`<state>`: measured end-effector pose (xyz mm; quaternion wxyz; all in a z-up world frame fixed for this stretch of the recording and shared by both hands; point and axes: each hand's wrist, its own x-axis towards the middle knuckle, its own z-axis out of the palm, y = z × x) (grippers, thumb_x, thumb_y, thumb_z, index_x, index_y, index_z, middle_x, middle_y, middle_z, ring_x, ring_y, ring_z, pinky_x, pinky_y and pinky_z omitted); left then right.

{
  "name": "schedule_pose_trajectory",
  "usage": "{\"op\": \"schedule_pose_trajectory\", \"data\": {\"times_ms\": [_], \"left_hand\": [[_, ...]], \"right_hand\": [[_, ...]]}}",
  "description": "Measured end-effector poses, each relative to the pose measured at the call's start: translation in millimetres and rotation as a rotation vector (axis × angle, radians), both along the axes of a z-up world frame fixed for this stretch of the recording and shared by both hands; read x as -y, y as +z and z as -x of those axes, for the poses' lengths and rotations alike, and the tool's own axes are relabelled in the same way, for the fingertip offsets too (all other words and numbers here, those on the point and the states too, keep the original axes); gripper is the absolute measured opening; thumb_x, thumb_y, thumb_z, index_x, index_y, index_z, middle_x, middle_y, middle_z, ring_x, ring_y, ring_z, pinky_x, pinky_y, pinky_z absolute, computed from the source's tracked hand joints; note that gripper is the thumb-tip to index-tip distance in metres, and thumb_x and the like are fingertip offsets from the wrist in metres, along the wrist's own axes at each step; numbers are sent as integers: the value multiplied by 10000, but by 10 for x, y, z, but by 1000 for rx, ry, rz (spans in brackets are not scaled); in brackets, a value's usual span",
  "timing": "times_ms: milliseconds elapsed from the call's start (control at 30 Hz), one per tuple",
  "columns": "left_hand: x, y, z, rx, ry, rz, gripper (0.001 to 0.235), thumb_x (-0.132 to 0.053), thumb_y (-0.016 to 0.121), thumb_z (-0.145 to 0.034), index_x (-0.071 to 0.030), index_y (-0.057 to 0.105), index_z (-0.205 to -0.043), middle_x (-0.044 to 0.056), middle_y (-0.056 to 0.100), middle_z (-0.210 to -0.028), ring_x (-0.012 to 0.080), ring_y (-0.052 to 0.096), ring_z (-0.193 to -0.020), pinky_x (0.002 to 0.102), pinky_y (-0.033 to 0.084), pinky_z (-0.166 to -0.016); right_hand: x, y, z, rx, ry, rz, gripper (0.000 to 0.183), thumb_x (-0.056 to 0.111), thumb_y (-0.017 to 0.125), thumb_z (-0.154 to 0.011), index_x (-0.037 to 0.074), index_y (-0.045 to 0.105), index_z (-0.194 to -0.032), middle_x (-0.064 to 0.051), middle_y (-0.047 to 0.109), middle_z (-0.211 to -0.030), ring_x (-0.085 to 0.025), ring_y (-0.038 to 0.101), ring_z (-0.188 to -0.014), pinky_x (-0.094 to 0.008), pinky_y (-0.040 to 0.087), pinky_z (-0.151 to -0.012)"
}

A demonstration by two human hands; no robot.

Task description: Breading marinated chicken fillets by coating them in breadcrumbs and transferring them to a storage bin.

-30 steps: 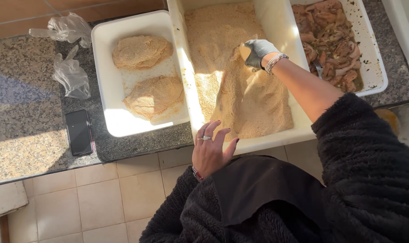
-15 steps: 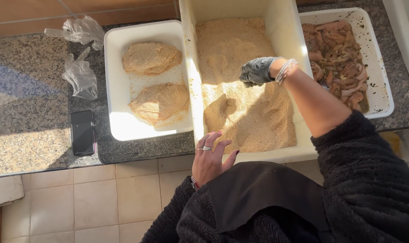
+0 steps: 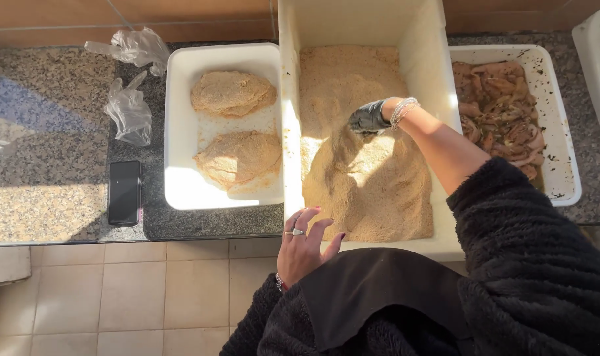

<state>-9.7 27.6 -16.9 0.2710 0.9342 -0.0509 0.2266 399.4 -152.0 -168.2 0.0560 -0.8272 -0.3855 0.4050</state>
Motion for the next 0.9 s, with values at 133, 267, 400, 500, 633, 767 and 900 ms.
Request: {"op": "schedule_pose_trajectory", "data": {"times_ms": [133, 267, 400, 500, 633, 767, 900], "left_hand": [[42, 2, -44, 44, 21, 6, 357, -351, 835, -856, -140, 682, -1101, 66, 554, -1250, 273, 551, -1231, 392, 478, -1070], [-34, -219, -90, 112, -36, -25, 372, -363, 829, -852, -127, 670, -1093, 80, 545, -1236, 283, 547, -1205, 395, 476, -1047], [6, -51, -28, 24, 20, -43, 352, -363, 826, -865, -141, 677, -1095, 77, 546, -1244, 270, 558, -1226, 395, 477, -1058], [-41, -61, -80, 46, -16, -47, 347, -344, 828, -877, -133, 677, -1108, 78, 540, -1243, 276, 550, -1226, 392, 479, -1070], [26, 23, -50, 16, 2, 30, 345, -334, 835, -865, -136, 677, -1098, 69, 551, -1256, 275, 554, -1231, 386, 479, -1064], [-14, -124, -58, 64, -37, 44, 344, -326, 835, -861, -123, 668, -1082, 81, 553, -1260, 293, 554, -1232, 395, 472, -1075], [9, 31, -8, 4, -6, 39, 332, -329, 836, -868, -135, 678, -1086, 78, 549, -1249, 281, 559, -1227, 405, 460, -1083]], "right_hand": [[17, 103, -69, -54, 45, 155, 385, 300, 490, -1053, -35, 662, -1133, -100, 711, -1142, -240, 614, -931, -465, 520, -893], [4, 417, -56, -81, 151, 379, 414, 280, 510, -1061, -79, 714, -1080, -222, 703, -1057, -299, 544, -799, -529, 555, -835], [90, 741, 637, -128, 173, 364, 291, 249, 581, -986, 13, 722, -1083, -137, 744, -1035, -260, 592, -852, -441, 519, -836], [24, 696, 658, -118, 153, 215, 254, 224, 581, -968, 38, 752, -993, -111, 769, -969, -241, 634, -843, -398, 522, -834], [-54, 66, 553, -90, 282, -117, 206, 174, 580, -944, 43, 716, -1027, -128, 723, -1005, -230, 614, -842, -409, 507, -810], [-280, 742, 996, -37, 336, 134, 194, 178, 570, -955, 51, 715, -979, -160, 723, -937, -288, 617, -840, -439, 533, -809], [-241, 536, 1085, -37, 244, 36, 245, 256, 573, -982, 48, 693, -1028, -151, 722, -1000, -316, 648, -900, -442, 530, -848]]}}
